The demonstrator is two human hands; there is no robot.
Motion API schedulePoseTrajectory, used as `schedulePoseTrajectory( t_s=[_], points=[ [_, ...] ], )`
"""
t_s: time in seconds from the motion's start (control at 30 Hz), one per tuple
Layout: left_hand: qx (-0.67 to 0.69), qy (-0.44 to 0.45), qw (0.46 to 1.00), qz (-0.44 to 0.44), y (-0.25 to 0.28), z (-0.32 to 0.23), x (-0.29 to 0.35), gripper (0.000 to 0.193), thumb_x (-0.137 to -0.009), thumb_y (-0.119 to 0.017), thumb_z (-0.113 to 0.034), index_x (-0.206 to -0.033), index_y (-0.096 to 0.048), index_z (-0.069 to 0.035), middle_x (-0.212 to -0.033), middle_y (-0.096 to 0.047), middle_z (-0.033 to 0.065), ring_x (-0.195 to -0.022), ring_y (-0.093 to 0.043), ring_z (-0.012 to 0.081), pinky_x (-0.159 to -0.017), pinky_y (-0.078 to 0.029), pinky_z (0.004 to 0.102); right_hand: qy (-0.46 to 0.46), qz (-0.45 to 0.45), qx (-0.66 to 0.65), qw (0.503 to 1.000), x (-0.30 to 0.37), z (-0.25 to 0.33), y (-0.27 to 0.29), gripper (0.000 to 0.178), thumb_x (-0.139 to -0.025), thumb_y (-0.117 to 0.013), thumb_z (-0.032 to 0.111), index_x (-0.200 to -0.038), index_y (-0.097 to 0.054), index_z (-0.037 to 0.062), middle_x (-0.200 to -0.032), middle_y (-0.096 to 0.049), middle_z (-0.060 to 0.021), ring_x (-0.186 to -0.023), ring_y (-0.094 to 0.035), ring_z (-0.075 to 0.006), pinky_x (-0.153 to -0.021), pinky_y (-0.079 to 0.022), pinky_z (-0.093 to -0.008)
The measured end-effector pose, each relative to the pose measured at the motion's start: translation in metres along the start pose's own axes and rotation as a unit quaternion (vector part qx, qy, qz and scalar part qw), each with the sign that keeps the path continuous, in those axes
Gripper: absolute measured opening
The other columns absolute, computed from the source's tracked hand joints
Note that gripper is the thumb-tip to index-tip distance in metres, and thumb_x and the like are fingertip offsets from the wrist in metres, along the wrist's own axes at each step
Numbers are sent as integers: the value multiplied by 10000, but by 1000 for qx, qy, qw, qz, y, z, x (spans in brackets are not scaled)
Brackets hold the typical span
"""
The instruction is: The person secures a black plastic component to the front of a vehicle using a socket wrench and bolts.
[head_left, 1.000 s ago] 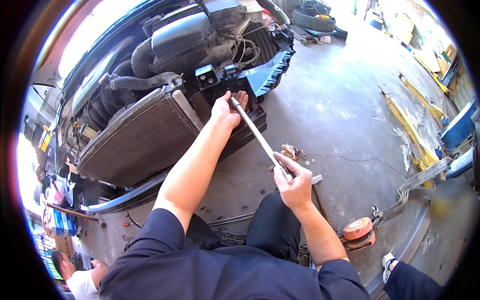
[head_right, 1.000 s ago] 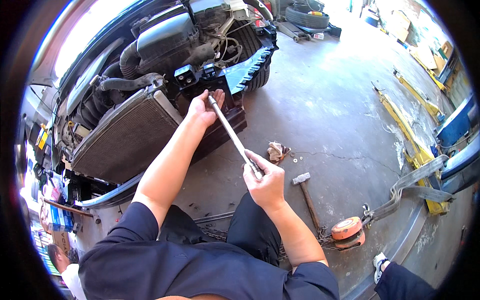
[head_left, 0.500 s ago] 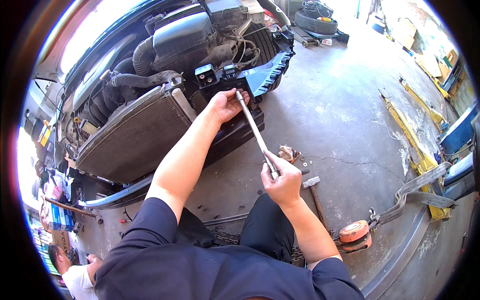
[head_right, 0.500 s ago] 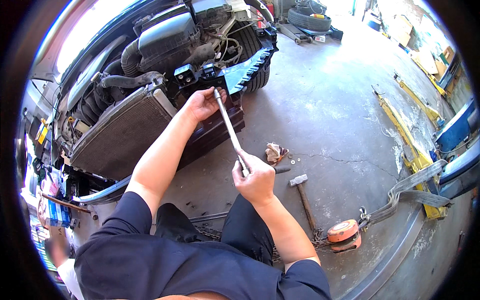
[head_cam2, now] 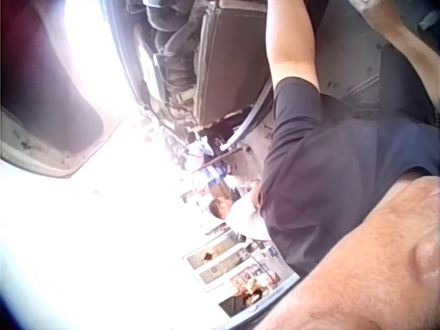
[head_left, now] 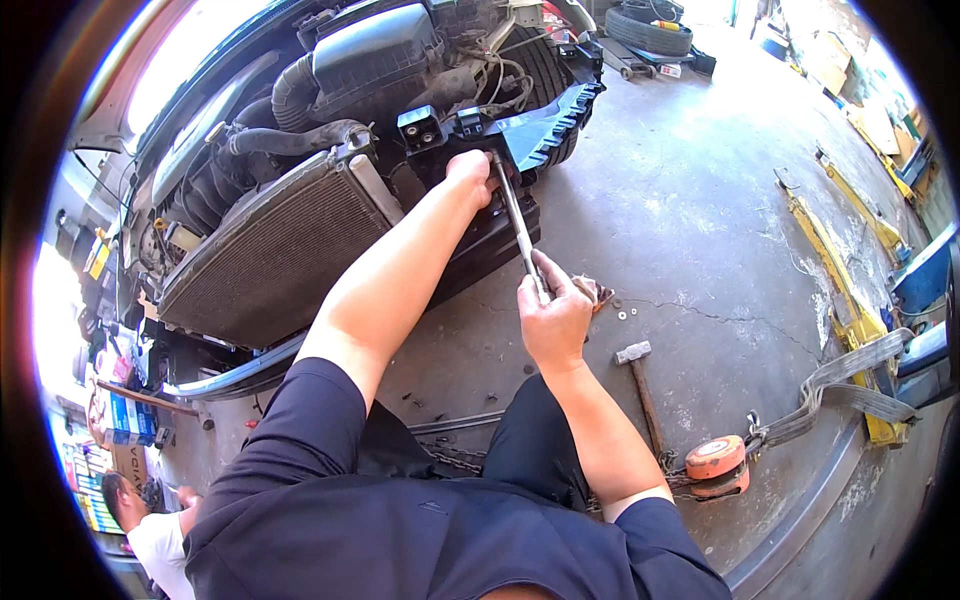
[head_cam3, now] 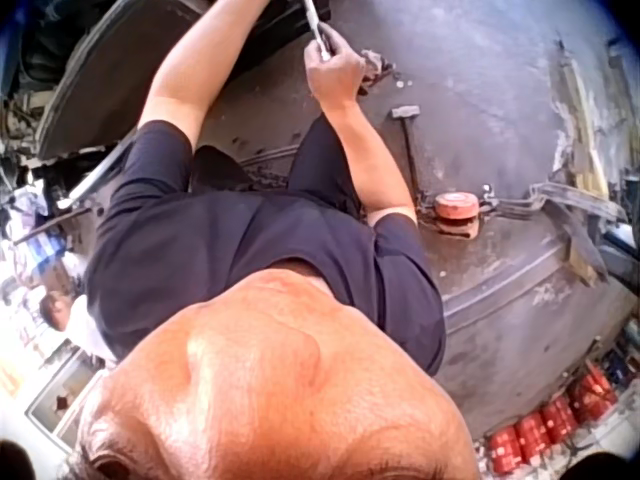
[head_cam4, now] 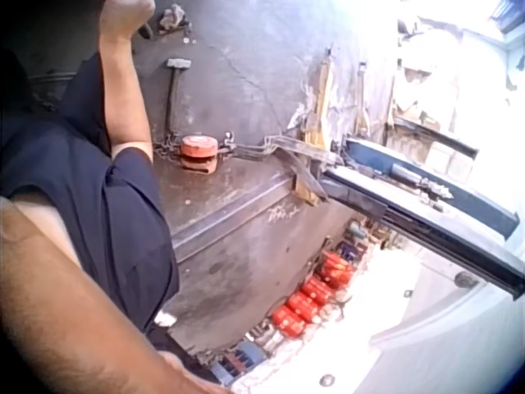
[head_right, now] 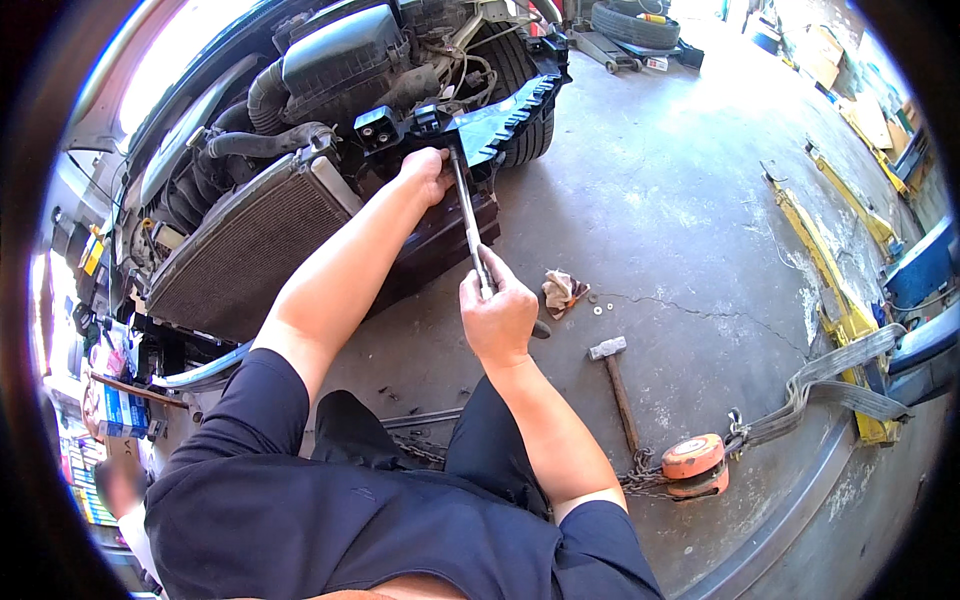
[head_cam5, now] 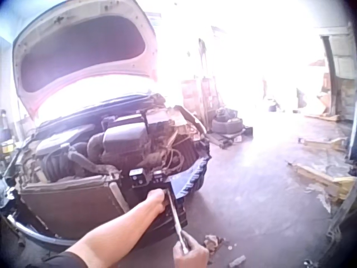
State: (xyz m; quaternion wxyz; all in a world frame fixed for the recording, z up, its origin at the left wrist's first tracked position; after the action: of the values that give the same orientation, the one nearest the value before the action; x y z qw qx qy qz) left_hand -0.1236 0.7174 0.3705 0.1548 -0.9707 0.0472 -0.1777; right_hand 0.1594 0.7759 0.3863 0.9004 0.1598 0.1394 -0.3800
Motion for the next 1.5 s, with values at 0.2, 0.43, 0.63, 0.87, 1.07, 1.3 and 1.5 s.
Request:
schedulePoseTrajectory(
  t_s=[0.2, 0.43, 0.63, 0.87, 1.07, 1.3, 1.5],
  points=[
    [29, 37, 999, 19, 7, 6, -23, 162, -988, -426, -43, -1003, -580, 5, -941, -649, 127, -861, -669, 274, -806, -590, 441, -59, 20, -68, 996, -10, -23, -10, 335, -848, -641, 132, -1144, -705, -11, -819, -734, -150, -693, -683, -130, -673, -533, -279],
    [79, 69, 992, 74, 7, 5, -13, 219, -990, -388, -27, -1060, -572, 69, -973, -669, 208, -901, -680, 327, -869, -577, 419, 81, -29, 87, 992, 8, -3, -34, 372, -813, -647, 121, -1168, -682, 16, -849, -703, -177, -733, -690, -345, -668, -560, -387],
    [68, 86, 988, 109, 9, 4, -13, 203, -1017, -413, -70, -1082, -551, 65, -1050, -643, 209, -993, -657, 328, -968, -542, 458, 62, -15, 75, 995, 4, -4, -42, 368, -818, -647, 104, -1171, -683, 5, -888, -713, -185, -741, -697, -326, -686, -557, -360],
    [-75, 53, 984, 151, 5, 6, 15, 230, -1042, -485, -205, -1030, -600, -6, -942, -654, 114, -899, -655, 251, -883, -558, 437, -160, 1, -249, 955, -11, -24, -29, 263, -903, -592, 20, -1143, -694, -21, -789, -687, -32, -580, -548, -44, -534, -444, -200],
    [-76, 50, 983, 160, 2, 5, 12, 216, -1044, -492, -223, -1016, -616, -49, -928, -656, 71, -866, -647, 215, -843, -556, 397, -221, 4, -369, 903, -20, -31, -24, 181, -940, -567, 27, -1062, -687, -31, -801, -674, -91, -496, -516, -58, -440, -393, -190],
    [-87, 75, 975, 188, -3, 3, 17, 236, -1051, -476, -233, -1026, -617, -46, -953, -679, 80, -905, -664, 218, -856, -558, 390, -363, -37, -585, 724, -14, -34, -34, 209, -931, -459, 132, -1053, -595, 30, -801, -607, -120, -480, -492, -155, -441, -359, -294],
    [-70, 78, 979, 173, -1, 1, 16, 258, -1055, -461, -246, -1045, -613, -38, -948, -680, 104, -897, -671, 236, -863, -562, 404, -247, 14, -470, 847, -26, -19, -25, 163, -911, -487, 72, -972, -629, 18, -729, -611, -103, -454, -483, -145, -422, -380, -305]
  ],
)
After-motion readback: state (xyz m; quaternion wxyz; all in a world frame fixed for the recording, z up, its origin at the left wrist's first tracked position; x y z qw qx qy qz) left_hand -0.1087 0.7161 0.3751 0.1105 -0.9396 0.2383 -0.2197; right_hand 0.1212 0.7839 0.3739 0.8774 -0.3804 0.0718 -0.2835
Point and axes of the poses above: each hand's wrist, its own x-axis away from the middle knuckle, its own y-axis out of the back of the hand, z = x × y, the point moved 6 cm from there along -x, towards the middle knuckle
